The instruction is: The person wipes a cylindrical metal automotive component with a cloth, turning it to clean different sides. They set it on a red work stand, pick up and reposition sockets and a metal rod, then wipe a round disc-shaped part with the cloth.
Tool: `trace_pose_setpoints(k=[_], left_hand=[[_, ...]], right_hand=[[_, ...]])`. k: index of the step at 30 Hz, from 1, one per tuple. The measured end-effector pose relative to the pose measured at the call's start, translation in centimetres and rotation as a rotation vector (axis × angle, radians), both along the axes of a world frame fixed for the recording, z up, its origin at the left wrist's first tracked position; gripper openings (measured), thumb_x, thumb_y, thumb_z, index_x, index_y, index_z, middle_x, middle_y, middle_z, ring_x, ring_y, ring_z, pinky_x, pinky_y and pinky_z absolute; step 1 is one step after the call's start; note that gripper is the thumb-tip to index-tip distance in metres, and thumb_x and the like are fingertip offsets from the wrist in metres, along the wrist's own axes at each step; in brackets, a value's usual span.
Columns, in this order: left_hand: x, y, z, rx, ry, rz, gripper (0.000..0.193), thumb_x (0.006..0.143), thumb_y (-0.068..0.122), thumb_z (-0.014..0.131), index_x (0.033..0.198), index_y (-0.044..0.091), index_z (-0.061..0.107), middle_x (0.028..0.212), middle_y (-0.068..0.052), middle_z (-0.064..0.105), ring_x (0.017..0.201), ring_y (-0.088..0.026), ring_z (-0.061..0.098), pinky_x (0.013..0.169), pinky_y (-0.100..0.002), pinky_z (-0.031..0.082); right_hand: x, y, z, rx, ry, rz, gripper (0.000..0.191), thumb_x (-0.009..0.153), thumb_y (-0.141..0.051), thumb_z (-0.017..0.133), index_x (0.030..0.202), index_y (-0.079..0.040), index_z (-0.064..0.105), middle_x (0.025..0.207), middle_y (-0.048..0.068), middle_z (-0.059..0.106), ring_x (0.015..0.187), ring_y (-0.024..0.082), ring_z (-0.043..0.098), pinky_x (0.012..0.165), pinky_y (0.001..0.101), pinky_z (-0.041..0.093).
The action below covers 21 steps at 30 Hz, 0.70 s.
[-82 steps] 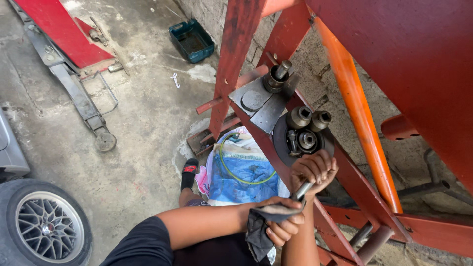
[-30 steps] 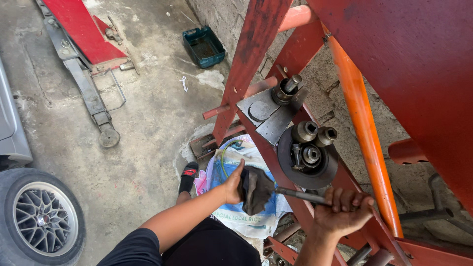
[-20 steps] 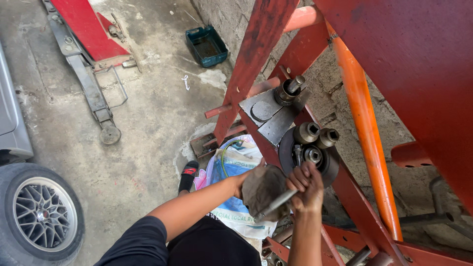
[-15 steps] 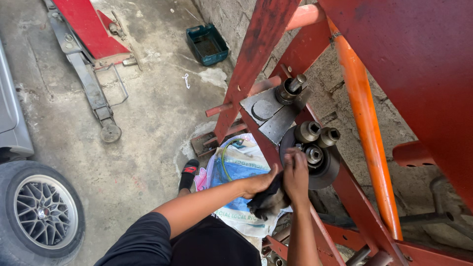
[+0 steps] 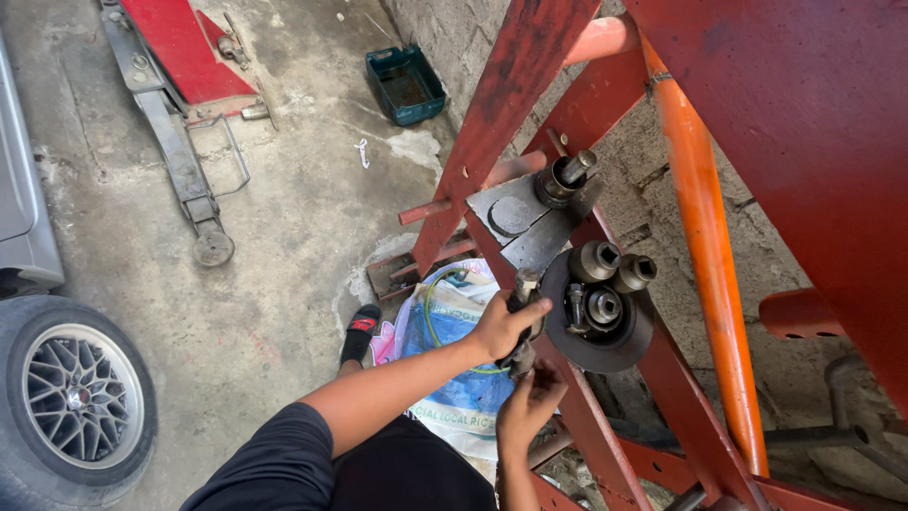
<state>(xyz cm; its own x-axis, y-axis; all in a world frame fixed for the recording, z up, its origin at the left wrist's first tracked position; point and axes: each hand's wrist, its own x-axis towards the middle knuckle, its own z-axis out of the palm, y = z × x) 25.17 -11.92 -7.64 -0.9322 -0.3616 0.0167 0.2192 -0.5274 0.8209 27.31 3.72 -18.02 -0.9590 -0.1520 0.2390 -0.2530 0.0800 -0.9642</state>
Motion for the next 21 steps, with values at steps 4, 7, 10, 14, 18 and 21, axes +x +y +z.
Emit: trace_pose_setpoints(k=[4, 7, 10, 14, 18, 21], left_hand=[[0.0, 0.6, -1.1, 0.105, -0.090, 0.042, 0.036, 0.102, 0.029, 0.067, 0.074, 0.008, 0.056, 0.061, 0.004, 0.052, 0.054, -0.006, 0.045, 0.051, -0.027, 0.037], [-0.1, 0.7, -1.5, 0.322, -0.212, 0.131, 0.037, 0.099, 0.035, 0.065, 0.077, 0.007, 0.057, 0.060, -0.001, 0.056, 0.048, -0.014, 0.051, 0.045, -0.032, 0.040], [-0.1, 0.1, -1.5, 0.304, -0.067, 0.183, 0.019, 0.098, 0.023, 0.071, 0.103, 0.010, 0.059, 0.088, 0.000, 0.063, 0.079, -0.011, 0.062, 0.073, -0.030, 0.052], [0.2, -0.5, -2.0, 0.610, -0.141, 0.047, 0.021, 0.093, 0.020, 0.066, 0.110, 0.013, 0.056, 0.096, -0.002, 0.066, 0.090, -0.018, 0.066, 0.080, -0.036, 0.056], [1.2, 0.5, -3.8, 0.487, -0.157, -0.047, 0.033, 0.089, 0.014, 0.064, 0.121, 0.017, 0.056, 0.108, 0.000, 0.068, 0.104, -0.015, 0.065, 0.093, -0.034, 0.054], [2.7, 1.6, -5.6, 0.148, -0.070, -0.167, 0.032, 0.096, 0.016, 0.066, 0.127, 0.009, 0.058, 0.116, -0.001, 0.067, 0.111, -0.012, 0.062, 0.100, -0.033, 0.051]], right_hand=[[0.0, 0.7, -0.3, 0.068, -0.090, 0.069, 0.015, 0.104, -0.009, 0.056, 0.115, 0.001, 0.056, 0.098, 0.008, 0.063, 0.084, 0.013, 0.059, 0.075, 0.0267, 0.049], [-0.9, 0.9, 1.0, 0.084, -0.046, 0.123, 0.015, 0.103, -0.008, 0.057, 0.115, 0.002, 0.056, 0.098, 0.007, 0.062, 0.085, 0.012, 0.058, 0.076, 0.0258, 0.049], [-1.2, 0.7, 2.7, -0.021, -0.181, 0.118, 0.015, 0.102, -0.009, 0.057, 0.113, 0.001, 0.054, 0.096, 0.006, 0.061, 0.081, 0.013, 0.062, 0.074, 0.0273, 0.054], [-0.9, 0.5, 3.8, -0.029, -0.215, 0.084, 0.017, 0.101, -0.009, 0.058, 0.113, 0.001, 0.055, 0.093, 0.007, 0.067, 0.079, 0.013, 0.065, 0.073, 0.0270, 0.055], [-0.5, 0.7, 2.6, 0.186, -0.165, 0.083, 0.020, 0.098, -0.008, 0.059, 0.112, 0.005, 0.061, 0.092, 0.010, 0.068, 0.079, 0.013, 0.064, 0.073, 0.0282, 0.052], [0.0, 1.0, 1.0, 0.209, -0.189, 0.088, 0.024, 0.098, -0.009, 0.054, 0.115, 0.006, 0.061, 0.089, 0.012, 0.065, 0.077, 0.016, 0.057, 0.069, 0.0318, 0.046]])
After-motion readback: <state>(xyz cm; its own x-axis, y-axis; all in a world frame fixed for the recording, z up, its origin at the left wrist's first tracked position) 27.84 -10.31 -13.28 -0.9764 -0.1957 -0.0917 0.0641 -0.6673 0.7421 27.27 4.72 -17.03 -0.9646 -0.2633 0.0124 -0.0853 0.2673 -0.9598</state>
